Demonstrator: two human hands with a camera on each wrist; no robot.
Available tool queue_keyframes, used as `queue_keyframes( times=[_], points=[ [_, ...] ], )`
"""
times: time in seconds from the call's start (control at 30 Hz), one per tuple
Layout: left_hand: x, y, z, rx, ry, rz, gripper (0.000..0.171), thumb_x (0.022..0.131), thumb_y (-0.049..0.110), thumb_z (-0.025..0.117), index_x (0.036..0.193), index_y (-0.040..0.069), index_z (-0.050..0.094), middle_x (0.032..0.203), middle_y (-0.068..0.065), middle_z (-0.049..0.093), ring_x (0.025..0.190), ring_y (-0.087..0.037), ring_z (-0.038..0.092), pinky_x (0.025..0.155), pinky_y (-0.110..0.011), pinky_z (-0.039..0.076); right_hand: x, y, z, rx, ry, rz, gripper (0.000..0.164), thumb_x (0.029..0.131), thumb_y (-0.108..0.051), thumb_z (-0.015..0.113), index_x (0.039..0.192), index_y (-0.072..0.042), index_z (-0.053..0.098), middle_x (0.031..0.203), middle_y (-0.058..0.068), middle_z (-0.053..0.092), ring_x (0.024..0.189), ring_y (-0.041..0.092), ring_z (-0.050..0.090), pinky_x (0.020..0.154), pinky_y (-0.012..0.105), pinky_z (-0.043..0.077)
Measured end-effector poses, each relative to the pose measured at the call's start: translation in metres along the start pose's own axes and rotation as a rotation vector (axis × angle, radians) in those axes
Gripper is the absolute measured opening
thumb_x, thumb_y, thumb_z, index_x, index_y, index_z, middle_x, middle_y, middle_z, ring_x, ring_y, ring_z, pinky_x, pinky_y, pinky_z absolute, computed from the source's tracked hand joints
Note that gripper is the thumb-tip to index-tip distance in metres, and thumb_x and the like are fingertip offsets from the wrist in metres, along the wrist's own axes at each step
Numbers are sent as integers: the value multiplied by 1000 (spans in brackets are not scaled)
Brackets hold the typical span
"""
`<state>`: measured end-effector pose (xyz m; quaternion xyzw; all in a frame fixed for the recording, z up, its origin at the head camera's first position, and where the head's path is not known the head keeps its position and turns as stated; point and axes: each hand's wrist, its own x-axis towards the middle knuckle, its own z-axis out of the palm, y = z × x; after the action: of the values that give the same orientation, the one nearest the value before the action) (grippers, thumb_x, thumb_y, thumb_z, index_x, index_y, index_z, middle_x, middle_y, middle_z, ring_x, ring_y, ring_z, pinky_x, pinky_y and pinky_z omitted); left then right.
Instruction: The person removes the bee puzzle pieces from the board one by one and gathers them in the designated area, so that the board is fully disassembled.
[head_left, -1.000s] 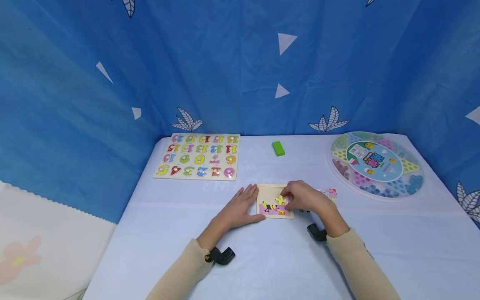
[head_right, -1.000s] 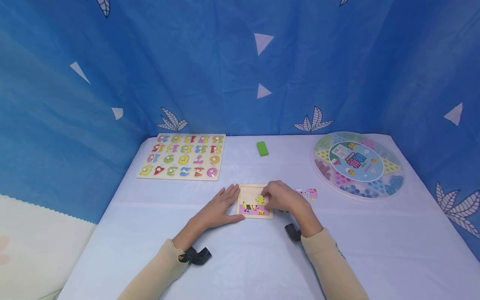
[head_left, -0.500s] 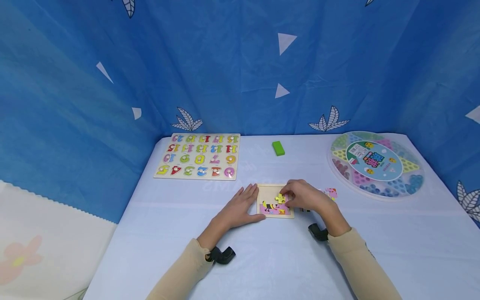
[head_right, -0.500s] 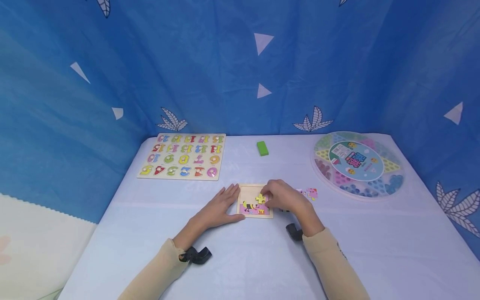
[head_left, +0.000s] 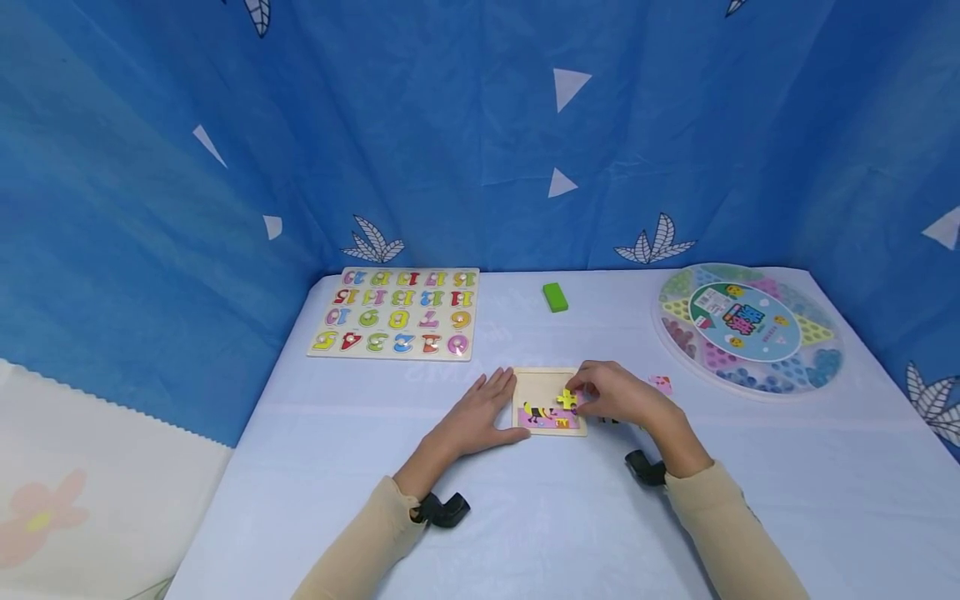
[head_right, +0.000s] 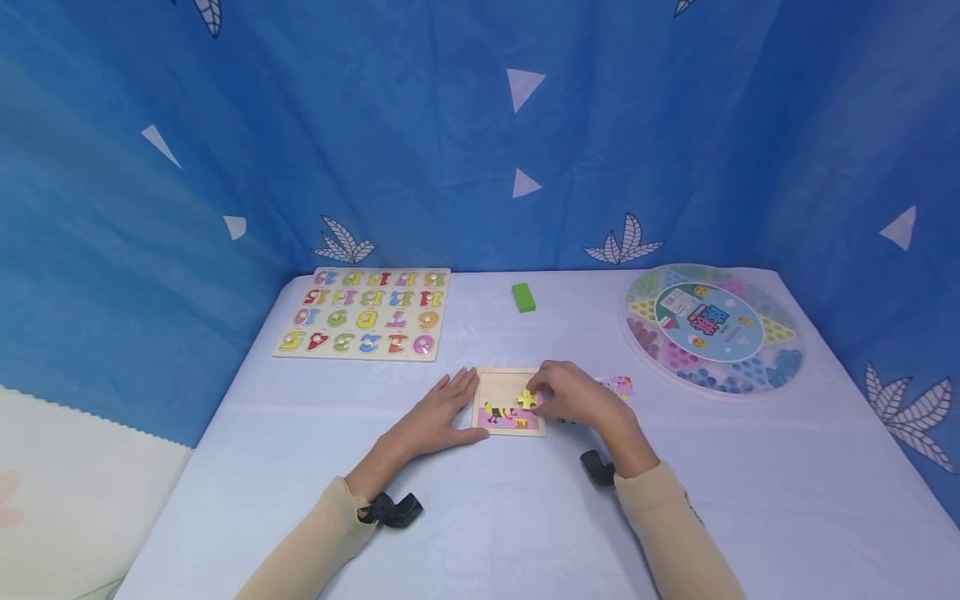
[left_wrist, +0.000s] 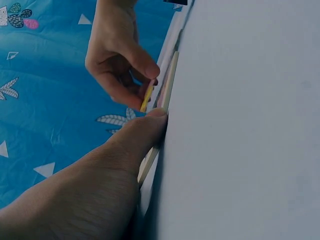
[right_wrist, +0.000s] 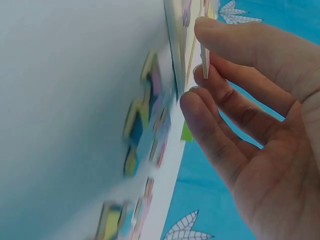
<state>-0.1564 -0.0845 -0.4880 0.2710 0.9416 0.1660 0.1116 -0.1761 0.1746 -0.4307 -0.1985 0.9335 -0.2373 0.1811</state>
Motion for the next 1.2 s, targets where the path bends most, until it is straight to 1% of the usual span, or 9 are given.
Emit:
queue_keyframes(
  times=[0.2,0.4,0.63,0.8,1.2],
  points=[
    [-1,-2,0,-6,12,9,96,88,65,55,155,7,19,165,-5,14,153,-19,9,126,-40,12,-9,7,-5,-13,28,-11,32,80,-12,78,111,-8,72,98,0,62,84,16,51,72,27,49],
    [-2,-2,-1,-22,3,7,95,88,64,55,156,7,19,165,-5,14,154,-19,9,126,-39,11,-17,16,-8,12,30,25,33,80,-14,79,112,-8,73,99,0,63,86,17,51,73,27,50],
    [-2,-2,0,-17,4,10,96,88,65,55,156,7,18,165,-4,13,153,-18,9,126,-39,11,-26,25,-10,4,40,39,34,79,-13,80,112,-8,73,98,1,63,84,16,51,69,25,49],
    [-1,-2,1,-11,13,12,96,88,64,55,156,7,18,165,-5,14,153,-20,10,126,-40,12,-32,32,-12,-5,51,47,34,78,-12,80,111,-8,73,96,2,62,84,16,52,69,23,53],
    [-1,0,0,-13,1,7,95,88,64,55,156,8,18,165,-4,13,154,-17,8,126,-38,10,-47,53,-17,-11,75,36,34,77,-9,80,110,-7,73,95,1,64,82,15,52,71,23,54]
  ],
)
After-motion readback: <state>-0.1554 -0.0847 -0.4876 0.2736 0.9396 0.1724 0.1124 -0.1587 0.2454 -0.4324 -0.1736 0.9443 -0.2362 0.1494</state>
